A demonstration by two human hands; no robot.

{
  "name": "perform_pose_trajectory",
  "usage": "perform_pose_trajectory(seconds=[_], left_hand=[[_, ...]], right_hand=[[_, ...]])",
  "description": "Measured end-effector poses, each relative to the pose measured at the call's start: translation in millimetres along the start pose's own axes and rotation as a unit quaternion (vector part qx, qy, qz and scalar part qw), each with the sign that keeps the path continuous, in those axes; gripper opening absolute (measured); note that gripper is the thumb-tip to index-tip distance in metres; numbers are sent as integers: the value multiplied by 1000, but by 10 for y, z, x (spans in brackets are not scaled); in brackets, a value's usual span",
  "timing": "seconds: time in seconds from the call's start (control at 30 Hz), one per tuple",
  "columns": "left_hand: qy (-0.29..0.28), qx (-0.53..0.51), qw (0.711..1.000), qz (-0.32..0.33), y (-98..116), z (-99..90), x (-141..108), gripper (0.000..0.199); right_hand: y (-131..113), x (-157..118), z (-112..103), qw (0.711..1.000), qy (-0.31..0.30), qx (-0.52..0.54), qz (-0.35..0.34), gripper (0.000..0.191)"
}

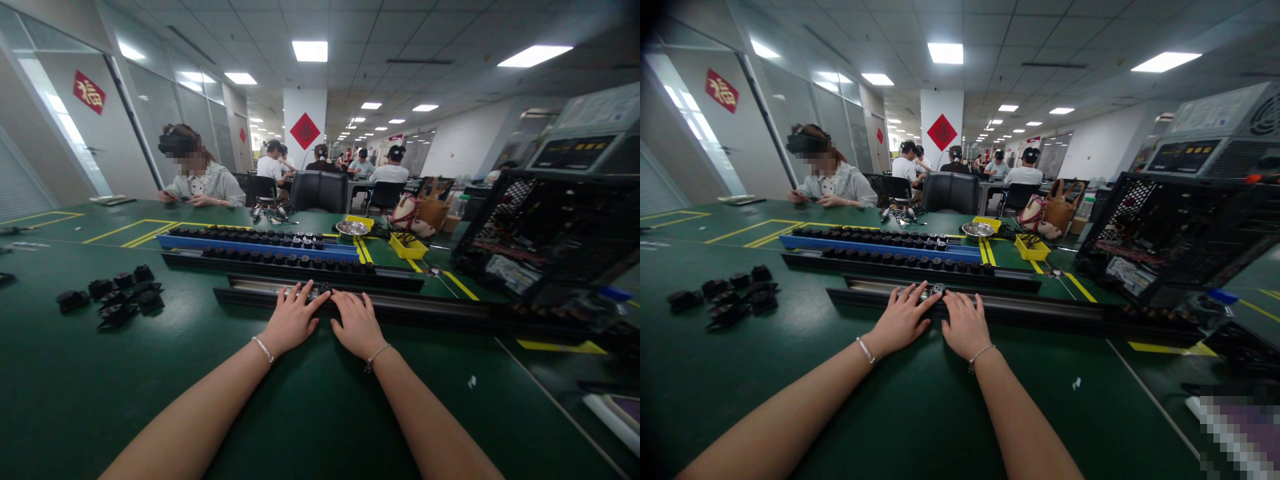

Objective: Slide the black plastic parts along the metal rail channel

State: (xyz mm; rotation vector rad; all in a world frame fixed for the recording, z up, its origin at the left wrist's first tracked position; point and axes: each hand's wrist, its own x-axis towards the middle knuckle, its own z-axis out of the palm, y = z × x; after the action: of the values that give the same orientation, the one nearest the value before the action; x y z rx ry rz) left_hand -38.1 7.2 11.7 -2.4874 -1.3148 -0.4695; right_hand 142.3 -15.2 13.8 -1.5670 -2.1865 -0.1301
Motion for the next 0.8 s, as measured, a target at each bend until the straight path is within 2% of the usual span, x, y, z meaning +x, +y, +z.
perform_pose_trajectory(seconds=[0.17, 0.37, 0.57, 0.7, 0.8], left_hand=[[-3, 14, 1000, -12, 76, 5, 30, 70], [-6, 21, 999, -37, 149, 28, 74, 74], [-12, 28, 998, -63, 211, 54, 109, 78], [-15, 31, 997, -65, 230, 68, 117, 72], [-21, 30, 997, -71, 238, 69, 121, 65]], right_hand=[[-3, 10, 15, 1000, -7, 3, 15, 53], [16, 28, 25, 1000, -11, 13, 19, 49], [64, 34, 10, 1000, -16, 22, -8, 46], [116, 20, 12, 999, 0, 17, -39, 47], [183, 9, 14, 999, 40, -4, -26, 43]])
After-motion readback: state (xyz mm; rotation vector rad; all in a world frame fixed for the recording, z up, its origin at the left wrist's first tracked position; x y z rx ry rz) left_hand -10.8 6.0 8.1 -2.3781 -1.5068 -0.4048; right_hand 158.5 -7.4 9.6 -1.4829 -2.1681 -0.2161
